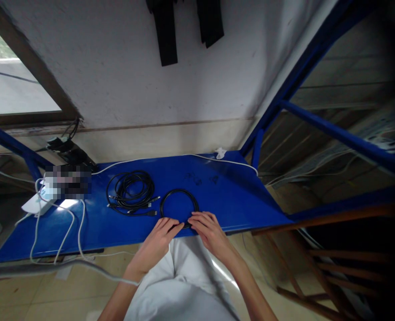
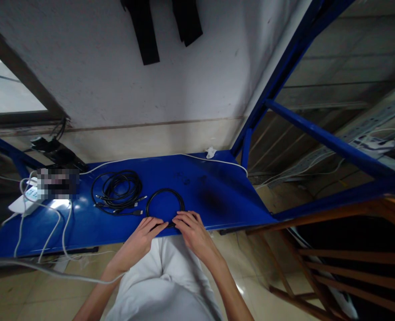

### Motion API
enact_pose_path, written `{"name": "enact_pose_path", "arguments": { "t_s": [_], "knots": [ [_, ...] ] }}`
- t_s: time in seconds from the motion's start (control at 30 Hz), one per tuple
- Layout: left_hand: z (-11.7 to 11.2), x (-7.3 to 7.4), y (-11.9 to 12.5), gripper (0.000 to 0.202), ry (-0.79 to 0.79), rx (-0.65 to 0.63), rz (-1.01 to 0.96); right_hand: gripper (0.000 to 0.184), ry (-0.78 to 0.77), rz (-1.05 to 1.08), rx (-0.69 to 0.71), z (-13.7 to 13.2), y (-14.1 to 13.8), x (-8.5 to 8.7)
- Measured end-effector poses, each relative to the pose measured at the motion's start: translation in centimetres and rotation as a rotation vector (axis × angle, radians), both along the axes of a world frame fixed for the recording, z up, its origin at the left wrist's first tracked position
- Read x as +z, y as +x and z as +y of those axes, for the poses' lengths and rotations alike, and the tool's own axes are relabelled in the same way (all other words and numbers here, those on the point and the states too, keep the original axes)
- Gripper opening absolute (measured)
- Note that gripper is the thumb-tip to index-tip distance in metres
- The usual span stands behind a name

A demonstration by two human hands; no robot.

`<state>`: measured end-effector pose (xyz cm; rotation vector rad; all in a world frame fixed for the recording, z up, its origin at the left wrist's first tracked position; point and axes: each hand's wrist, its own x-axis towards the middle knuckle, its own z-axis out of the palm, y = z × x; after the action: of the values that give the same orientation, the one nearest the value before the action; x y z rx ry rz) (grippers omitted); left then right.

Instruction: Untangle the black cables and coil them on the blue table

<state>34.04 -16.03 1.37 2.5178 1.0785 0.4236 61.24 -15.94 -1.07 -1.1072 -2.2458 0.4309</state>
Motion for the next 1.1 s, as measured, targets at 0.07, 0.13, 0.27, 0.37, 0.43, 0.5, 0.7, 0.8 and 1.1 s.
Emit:
{"name": "enact_pose_path", "arguments": {
  "t_s": [0.07, 0.13, 0.27, 0.37, 0.43, 0.5, 0.7, 0.8, 1.1],
  "knots": [
    [0.0, 0.0, -0.6, 0.081, -0.003, -0.022, 0.003, 0.059, -0.013, -0.026, 0.014, 0.1, 0.4, 0.2],
    [0.0, -0.2, -1.0, 0.076, 0.013, -0.032, -0.004, 0.067, -0.015, -0.046, 0.006, 0.3, 0.6, 0.4],
    [0.0, -0.2, -1.0, 0.074, 0.033, -0.025, -0.029, 0.068, -0.008, -0.084, -0.011, 0.5, 0.5, 0.8],
    [0.1, 0.3, -0.4, 0.080, 0.019, 0.001, -0.025, 0.057, -0.020, -0.107, 0.018, 0.4, -0.4, 1.3],
    [0.3, 0.8, 0.1, 0.075, 0.023, 0.016, -0.007, 0.050, -0.027, -0.130, 0.036, 0.3, -1.4, 1.7],
    [0.6, 1.1, 0.5, 0.060, 0.044, 0.024, 0.021, 0.049, -0.028, -0.170, 0.026, 0.3, -2.4, 1.9],
    [1.1, 1.6, 0.5, 0.040, 0.080, 0.033, 0.118, 0.032, -0.011, -0.317, -0.004, 0.5, -4.6, 2.4],
    [1.1, 1.8, 0.2, 0.043, 0.141, 0.018, 0.143, 0.014, 0.024, -0.399, -0.012, 0.6, -5.4, 2.8],
    [1.2, 0.8, -1.6, 0.041, 0.356, -0.031, 0.082, 0.012, 0.049, -0.501, 0.060, 1.1, -7.1, 4.4]
  ]
}}
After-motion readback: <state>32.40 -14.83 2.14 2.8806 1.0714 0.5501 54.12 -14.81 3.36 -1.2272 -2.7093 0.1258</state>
